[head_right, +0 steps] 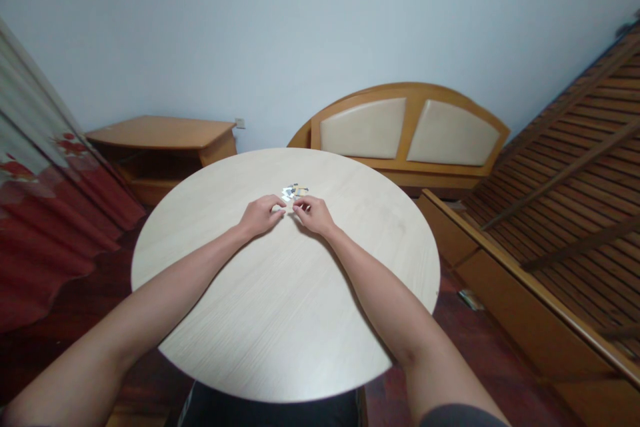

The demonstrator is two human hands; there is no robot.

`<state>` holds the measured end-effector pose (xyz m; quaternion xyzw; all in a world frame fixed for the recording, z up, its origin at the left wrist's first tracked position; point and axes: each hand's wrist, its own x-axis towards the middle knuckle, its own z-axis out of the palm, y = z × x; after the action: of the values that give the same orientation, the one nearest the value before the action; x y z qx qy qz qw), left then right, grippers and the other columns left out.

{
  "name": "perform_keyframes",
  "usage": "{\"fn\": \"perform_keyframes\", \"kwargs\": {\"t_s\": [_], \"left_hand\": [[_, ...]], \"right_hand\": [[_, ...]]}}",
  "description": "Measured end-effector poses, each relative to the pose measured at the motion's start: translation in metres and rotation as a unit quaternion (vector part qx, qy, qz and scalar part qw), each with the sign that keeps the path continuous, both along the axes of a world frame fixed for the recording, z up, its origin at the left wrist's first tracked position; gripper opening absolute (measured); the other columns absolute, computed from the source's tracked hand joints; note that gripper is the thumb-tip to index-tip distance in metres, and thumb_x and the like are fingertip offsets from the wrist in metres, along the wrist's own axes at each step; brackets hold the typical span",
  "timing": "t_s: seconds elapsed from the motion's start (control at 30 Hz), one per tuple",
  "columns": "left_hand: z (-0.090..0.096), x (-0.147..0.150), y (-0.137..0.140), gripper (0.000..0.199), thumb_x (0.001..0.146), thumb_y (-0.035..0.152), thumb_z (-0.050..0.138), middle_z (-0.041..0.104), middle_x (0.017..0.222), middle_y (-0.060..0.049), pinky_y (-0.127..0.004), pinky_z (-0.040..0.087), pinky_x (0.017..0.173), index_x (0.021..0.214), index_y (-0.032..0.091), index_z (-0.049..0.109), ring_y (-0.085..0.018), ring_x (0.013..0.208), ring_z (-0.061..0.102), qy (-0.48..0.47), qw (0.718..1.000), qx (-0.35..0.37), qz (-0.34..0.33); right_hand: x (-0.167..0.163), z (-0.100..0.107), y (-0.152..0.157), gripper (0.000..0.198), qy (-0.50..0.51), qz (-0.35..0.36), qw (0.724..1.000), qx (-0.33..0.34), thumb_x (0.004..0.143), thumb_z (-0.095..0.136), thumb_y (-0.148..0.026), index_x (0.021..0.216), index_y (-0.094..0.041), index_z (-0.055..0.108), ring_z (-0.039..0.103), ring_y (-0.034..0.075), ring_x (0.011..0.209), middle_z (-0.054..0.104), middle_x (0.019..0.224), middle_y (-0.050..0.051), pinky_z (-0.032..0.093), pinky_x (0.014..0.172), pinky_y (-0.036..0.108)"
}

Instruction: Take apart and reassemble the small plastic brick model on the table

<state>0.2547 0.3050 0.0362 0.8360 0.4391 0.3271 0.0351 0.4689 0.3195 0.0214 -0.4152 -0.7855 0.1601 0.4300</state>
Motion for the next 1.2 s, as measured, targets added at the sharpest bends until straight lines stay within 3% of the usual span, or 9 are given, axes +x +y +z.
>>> {"fn": "perform_keyframes", "kwargs": {"t_s": [0.17,0.3,0.73,0.93,1.03,1.2], "left_hand": [[0.001,-0.006,0.003,0.012,0.089,0.021,0.062,0.076,0.108,-0.005,-0.034,0.052,0.086,0.095,0.021,0.072,-0.023,0.099,0.068,-0.004,1.000,-0.013,0.027],[0.001,-0.009,0.006,0.014,0.089,0.022,0.061,0.076,0.106,-0.006,-0.035,0.053,0.086,0.096,0.021,0.073,-0.024,0.100,0.068,0.005,0.998,-0.031,0.052],[0.001,-0.012,0.007,0.017,0.090,0.025,0.060,0.076,0.105,-0.006,-0.034,0.052,0.086,0.097,0.021,0.074,-0.024,0.100,0.068,0.020,0.996,-0.056,0.068],[0.004,-0.014,0.007,0.021,0.092,0.026,0.057,0.076,0.110,-0.006,-0.033,0.052,0.090,0.102,0.021,0.075,-0.024,0.104,0.068,0.028,0.993,-0.074,0.086],[-0.001,-0.016,0.012,0.028,0.095,0.026,0.051,0.075,0.117,-0.007,-0.036,0.051,0.095,0.111,0.020,0.074,-0.025,0.112,0.065,0.029,0.993,-0.075,0.083],[-0.012,-0.015,0.025,0.046,0.102,0.027,0.035,0.064,0.141,-0.009,-0.041,0.041,0.115,0.138,0.016,0.060,-0.024,0.132,0.056,0.034,0.997,-0.068,0.013]], "right_hand": [[0.031,0.009,0.004,0.010,-0.152,-0.100,0.983,-0.021,0.086,0.069,-0.026,0.085,-0.020,0.076,0.066,0.021,0.078,0.077,0.087,0.007,0.047,0.071,0.030],[0.039,0.010,0.004,0.009,-0.202,-0.095,0.974,-0.047,0.086,0.070,-0.027,0.086,-0.021,0.076,0.066,0.021,0.077,0.077,0.085,0.007,0.043,0.067,0.029],[0.036,0.011,0.004,0.013,-0.240,-0.093,0.966,-0.030,0.085,0.064,-0.020,0.086,-0.018,0.077,0.063,0.020,0.082,0.073,0.093,0.009,0.045,0.072,0.029],[0.032,0.011,0.002,0.028,-0.159,-0.165,0.973,0.002,0.082,0.051,-0.012,0.096,-0.017,0.075,0.064,0.021,0.088,0.073,0.100,0.008,0.047,0.081,0.031],[0.025,0.009,0.001,0.032,-0.166,-0.139,0.976,0.013,0.083,0.049,-0.011,0.102,-0.015,0.074,0.064,0.023,0.096,0.074,0.105,0.011,0.048,0.088,0.034],[0.005,0.003,-0.001,0.049,-0.222,-0.033,0.974,0.042,0.088,0.046,-0.012,0.134,-0.015,0.062,0.057,0.028,0.122,0.067,0.133,0.013,0.040,0.104,0.042]]}}
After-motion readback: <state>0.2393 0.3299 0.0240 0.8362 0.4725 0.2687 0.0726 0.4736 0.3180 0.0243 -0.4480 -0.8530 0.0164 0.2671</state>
